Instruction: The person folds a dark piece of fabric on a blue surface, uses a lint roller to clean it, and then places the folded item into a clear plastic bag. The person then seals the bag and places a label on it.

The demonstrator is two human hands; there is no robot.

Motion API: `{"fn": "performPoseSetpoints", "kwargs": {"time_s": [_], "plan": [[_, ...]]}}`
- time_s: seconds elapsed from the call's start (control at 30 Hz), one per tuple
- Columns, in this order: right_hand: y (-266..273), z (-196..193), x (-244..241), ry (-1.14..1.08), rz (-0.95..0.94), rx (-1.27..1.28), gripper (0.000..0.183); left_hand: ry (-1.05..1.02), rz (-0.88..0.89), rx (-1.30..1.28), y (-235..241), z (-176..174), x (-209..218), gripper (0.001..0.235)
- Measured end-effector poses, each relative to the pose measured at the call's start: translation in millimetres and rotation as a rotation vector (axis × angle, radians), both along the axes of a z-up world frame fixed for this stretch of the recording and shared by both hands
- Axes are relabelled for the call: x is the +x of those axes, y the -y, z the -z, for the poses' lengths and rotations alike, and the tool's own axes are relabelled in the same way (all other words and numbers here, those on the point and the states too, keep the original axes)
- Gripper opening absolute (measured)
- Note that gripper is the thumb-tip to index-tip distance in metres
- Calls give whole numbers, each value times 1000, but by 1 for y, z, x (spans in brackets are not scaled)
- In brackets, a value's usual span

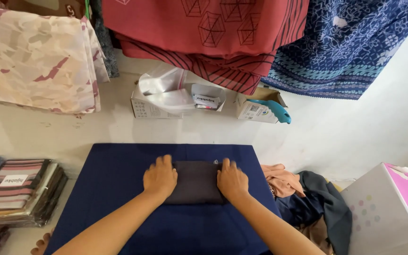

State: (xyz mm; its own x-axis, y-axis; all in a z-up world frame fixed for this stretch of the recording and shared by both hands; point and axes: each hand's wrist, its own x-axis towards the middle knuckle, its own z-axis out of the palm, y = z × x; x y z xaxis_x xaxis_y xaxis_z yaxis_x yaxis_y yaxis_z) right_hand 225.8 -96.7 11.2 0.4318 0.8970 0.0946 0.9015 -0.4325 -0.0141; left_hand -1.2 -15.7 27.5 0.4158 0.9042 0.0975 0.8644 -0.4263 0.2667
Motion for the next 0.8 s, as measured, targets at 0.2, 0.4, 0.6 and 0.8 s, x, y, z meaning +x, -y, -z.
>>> {"fn": "performPoseSetpoints", "kwargs": {"time_s": [0.2, 0.4, 0.6, 0.8], "plan": [[-1, -20, -28, 191, -434, 371, 42, 77, 332, 299, -22, 34, 24, 37], [-7, -37, -31, -215, -359, -270, 71, 53, 261, 144, -34, 56, 27, 43], [-18, -19, -23, -139, -370, -284, 76, -107, 210, -9, -34, 42, 22, 59], [-13, -24, -23, -140, -379, -235, 67, -53, 202, 20, -18, 23, 18, 45]]}}
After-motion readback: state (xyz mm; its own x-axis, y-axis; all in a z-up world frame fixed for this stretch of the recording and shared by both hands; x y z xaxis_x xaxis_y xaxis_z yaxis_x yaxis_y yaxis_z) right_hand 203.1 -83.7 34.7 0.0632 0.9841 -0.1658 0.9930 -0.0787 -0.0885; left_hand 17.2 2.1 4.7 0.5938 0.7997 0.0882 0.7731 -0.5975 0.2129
